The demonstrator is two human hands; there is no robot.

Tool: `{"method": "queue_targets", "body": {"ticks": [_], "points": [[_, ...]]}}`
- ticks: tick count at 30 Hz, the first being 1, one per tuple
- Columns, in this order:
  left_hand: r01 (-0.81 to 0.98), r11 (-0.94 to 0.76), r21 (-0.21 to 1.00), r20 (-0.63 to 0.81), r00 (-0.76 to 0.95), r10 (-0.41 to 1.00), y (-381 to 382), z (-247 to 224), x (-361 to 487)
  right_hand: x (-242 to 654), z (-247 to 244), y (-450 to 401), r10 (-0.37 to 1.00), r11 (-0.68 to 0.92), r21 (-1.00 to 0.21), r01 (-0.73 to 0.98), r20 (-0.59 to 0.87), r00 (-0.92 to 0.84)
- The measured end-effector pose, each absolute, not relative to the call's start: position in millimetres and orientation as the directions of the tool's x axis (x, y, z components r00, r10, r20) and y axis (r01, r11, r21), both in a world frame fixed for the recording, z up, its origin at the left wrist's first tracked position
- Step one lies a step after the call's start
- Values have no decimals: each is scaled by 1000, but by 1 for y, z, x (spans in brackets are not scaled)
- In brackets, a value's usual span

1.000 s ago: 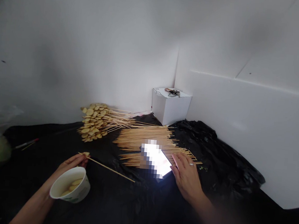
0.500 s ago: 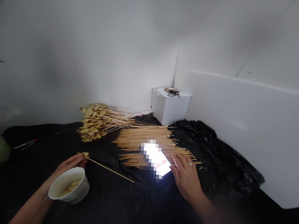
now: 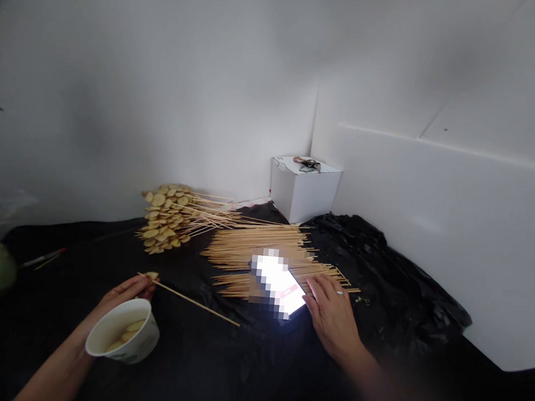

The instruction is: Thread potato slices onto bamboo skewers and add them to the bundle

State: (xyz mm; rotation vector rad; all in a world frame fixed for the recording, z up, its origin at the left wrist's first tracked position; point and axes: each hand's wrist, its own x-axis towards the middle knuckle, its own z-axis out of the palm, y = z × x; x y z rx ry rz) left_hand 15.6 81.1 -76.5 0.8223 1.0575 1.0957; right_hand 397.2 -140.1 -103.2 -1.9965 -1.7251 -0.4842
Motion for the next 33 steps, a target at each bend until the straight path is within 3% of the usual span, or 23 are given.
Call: {"method": "queue_targets", "body": {"ticks": [33], "points": [[-254, 262, 931, -240, 116, 964, 79, -73, 16, 396, -101, -141, 829, -118, -129, 985, 532, 169]]}}
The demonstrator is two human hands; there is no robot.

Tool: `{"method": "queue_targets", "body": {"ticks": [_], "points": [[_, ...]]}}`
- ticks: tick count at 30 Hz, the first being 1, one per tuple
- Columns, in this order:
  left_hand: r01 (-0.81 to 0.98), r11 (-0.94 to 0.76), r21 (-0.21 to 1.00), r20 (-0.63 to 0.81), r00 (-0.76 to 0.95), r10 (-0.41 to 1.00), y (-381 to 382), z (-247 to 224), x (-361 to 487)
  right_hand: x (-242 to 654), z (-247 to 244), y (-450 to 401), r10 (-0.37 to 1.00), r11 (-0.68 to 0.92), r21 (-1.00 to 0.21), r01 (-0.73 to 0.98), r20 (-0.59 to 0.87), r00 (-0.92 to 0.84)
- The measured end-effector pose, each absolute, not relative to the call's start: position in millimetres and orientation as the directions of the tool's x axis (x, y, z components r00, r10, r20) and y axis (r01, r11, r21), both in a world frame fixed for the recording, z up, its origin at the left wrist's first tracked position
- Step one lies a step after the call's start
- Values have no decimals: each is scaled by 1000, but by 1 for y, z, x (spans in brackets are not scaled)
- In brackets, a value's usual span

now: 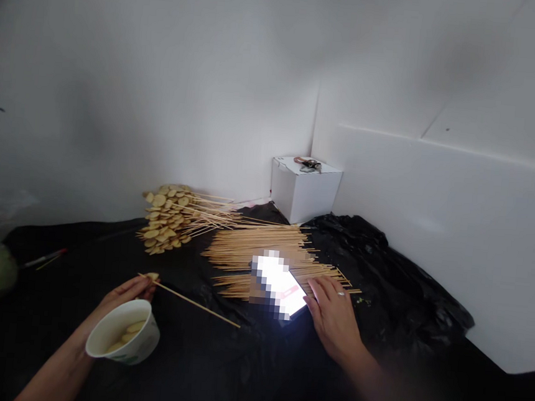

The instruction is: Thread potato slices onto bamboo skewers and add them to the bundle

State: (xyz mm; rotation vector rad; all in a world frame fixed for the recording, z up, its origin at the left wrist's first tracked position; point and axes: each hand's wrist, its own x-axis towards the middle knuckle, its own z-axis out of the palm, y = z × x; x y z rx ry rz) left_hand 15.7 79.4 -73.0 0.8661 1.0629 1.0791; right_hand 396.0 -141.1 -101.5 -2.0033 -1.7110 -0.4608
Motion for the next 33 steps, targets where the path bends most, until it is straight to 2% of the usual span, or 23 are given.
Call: {"method": "queue_targets", "body": {"ticks": [8, 15, 19, 24, 33], "points": [[-291, 267, 919, -242, 118, 963, 77, -74, 16, 385, -93, -138, 823, -155, -217, 964, 512, 247], [-256, 285, 924, -279, 64, 958, 82, -76, 16, 360, -82, -126, 835, -156, -246, 957, 485, 261], [-292, 286, 912, -284, 51, 957, 83, -77, 16, 350, -81, -120, 836, -156, -267, 951, 477, 271], [-288, 285, 914, -265, 105, 958, 82, -76, 16, 343, -82, -114, 834, -179, -255, 950, 473, 284], [-268, 286, 920, -276, 73, 958, 83, -76, 17, 339, -89, -105, 828, -217, -234, 948, 471, 306]]}}
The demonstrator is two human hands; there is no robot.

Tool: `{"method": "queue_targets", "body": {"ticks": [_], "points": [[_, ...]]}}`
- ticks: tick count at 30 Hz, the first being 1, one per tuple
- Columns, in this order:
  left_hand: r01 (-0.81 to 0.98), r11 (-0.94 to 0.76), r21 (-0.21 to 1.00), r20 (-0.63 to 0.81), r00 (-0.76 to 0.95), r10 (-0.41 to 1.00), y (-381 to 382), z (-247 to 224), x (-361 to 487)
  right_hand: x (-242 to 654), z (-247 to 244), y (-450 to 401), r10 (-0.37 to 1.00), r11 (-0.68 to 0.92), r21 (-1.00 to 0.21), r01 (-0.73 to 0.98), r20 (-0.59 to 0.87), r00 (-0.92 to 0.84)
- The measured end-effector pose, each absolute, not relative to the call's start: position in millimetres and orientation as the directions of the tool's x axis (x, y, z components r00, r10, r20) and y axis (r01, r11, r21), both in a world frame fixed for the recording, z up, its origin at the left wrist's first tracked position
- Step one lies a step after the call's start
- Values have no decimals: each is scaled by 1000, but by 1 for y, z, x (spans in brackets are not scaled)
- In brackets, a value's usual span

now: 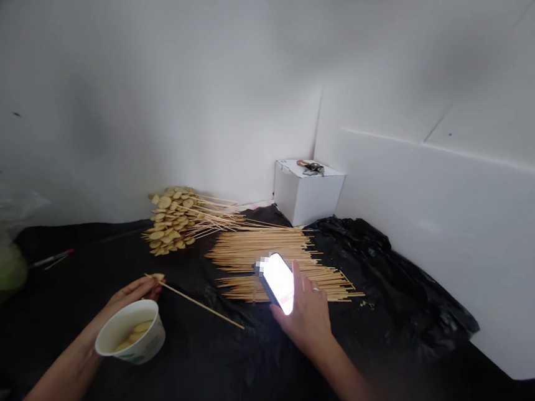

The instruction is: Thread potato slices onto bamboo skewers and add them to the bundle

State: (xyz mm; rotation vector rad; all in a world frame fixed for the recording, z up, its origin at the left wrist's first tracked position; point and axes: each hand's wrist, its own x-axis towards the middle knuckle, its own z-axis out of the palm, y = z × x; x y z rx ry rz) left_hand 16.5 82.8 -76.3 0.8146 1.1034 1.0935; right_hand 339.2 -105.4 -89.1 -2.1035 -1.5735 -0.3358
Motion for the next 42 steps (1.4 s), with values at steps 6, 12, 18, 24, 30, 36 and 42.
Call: {"method": "queue_targets", "body": {"ticks": [6, 12, 18, 24, 30, 36, 42], "points": [[-286, 279, 917, -267, 80, 960, 82, -78, 15, 333, -88, -100, 798, -248, -253, 935, 494, 345], [-309, 276, 910, -252, 118, 961, 83, -80, 13, 327, -84, -100, 791, -257, -241, 936, 503, 348], [-305, 279, 911, -258, 107, 960, 84, -80, 14, 325, -82, -109, 773, -214, -123, 969, 585, 245], [-306, 281, 910, -257, 117, 959, 83, -79, 15, 330, -78, -120, 733, -205, -19, 979, 659, 166], [-300, 274, 914, -265, 72, 962, 83, -78, 16, 351, -71, -122, 690, -237, -91, 967, 685, 233], [-296, 273, 915, -244, 134, 961, 79, -73, 14, 391, -69, -130, 678, -321, 20, 947, 703, 215], [-292, 280, 914, -247, 147, 958, 78, -72, 14, 404, -68, -142, 648, -348, 76, 934, 740, 181]]}}
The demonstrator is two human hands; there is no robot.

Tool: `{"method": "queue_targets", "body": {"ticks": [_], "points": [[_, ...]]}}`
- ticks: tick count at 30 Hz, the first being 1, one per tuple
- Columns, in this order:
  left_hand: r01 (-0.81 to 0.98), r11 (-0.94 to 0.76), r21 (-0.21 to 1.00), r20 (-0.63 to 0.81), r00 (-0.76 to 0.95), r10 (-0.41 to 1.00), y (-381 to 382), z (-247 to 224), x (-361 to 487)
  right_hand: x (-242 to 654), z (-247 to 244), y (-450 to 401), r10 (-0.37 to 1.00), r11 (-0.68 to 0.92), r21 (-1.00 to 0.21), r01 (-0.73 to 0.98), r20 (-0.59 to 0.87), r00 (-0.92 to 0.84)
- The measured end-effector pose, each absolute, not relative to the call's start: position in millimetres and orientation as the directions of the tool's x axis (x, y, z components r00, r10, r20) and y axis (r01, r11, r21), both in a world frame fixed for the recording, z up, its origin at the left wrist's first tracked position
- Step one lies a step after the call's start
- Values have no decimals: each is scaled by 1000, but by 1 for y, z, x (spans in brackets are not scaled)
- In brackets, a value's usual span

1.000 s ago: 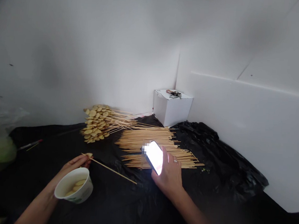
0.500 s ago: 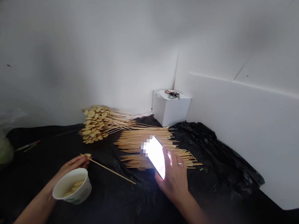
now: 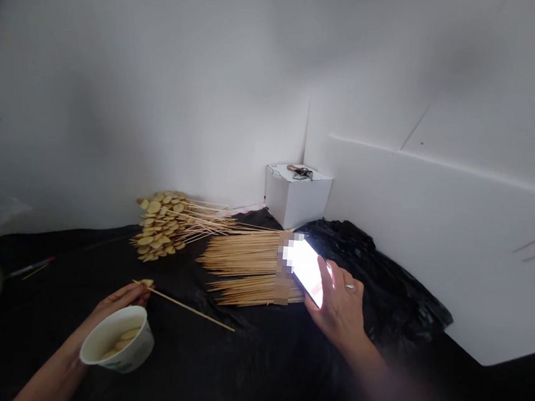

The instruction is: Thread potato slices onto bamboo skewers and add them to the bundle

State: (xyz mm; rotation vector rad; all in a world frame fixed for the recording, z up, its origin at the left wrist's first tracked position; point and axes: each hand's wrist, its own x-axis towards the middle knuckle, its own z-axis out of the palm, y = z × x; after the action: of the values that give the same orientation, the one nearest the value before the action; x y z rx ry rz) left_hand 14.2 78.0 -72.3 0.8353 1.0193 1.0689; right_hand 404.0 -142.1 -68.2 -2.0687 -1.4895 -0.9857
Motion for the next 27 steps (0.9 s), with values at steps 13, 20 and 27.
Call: {"method": "queue_targets", "body": {"ticks": [13, 20, 27], "points": [[-298, 281, 912, -249, 140, 958, 79, -72, 13, 377, -59, -150, 619, -298, 4, 955, 762, 190], [-311, 265, 913, -247, 95, 964, 78, -72, 16, 374, -61, -149, 609, -286, 12, 958, 774, 173], [-301, 272, 914, -253, 98, 962, 78, -71, 15, 374, -62, -151, 610, -287, 27, 957, 776, 161]]}}
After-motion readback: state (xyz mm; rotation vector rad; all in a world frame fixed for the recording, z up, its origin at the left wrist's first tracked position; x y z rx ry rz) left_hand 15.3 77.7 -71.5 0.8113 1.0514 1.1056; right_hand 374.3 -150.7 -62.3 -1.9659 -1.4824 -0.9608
